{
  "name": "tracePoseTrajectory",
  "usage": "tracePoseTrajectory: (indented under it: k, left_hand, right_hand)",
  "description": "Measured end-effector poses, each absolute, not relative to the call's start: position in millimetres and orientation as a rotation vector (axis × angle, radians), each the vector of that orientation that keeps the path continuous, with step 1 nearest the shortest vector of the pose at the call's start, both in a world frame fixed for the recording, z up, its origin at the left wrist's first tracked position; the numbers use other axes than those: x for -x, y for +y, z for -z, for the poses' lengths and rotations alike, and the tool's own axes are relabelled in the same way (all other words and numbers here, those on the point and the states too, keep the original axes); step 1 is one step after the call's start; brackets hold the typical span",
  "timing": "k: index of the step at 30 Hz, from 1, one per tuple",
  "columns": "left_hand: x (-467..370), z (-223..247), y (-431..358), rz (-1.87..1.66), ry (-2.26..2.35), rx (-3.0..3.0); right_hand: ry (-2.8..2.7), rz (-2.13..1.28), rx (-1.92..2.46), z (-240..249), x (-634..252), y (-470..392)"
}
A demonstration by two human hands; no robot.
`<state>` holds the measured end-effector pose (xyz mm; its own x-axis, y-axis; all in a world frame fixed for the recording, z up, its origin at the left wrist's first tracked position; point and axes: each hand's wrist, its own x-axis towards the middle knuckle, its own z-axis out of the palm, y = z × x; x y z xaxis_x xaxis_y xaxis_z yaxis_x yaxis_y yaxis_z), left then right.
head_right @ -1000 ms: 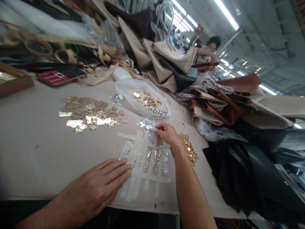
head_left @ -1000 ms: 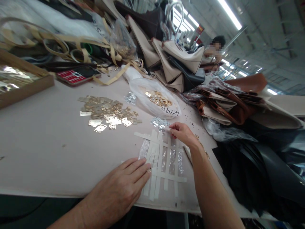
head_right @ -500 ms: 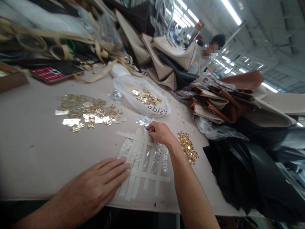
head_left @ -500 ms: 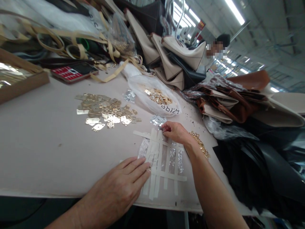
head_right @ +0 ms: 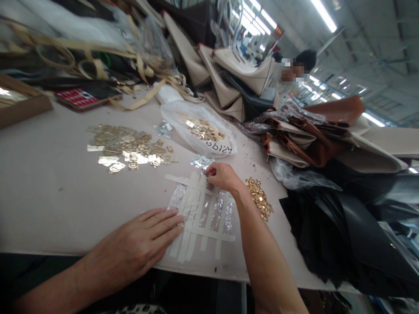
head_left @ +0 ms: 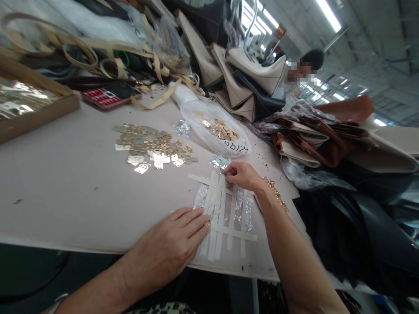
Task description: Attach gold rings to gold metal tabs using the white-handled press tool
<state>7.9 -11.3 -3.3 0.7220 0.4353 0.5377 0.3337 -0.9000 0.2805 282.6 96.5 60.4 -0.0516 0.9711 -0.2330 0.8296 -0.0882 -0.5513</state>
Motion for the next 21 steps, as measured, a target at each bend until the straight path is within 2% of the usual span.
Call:
tracePoseTrajectory:
  k: [3, 9, 21]
  left_hand:
    - [-8, 2, -11, -0.901, 0.604, -2.772]
    - [-8, -1, -11, -0.875, 0.607, -2.785]
    - [-5, -6, -12, -0.722, 0.597, -2.778]
  right_hand:
    - [-1.801, -0.925, 1.931, -61, -276, 68]
    - [-1.438, -1.412, 1.647, -57, -240, -3]
    - [-1.567, -1.315, 1.819, -59, -210, -18]
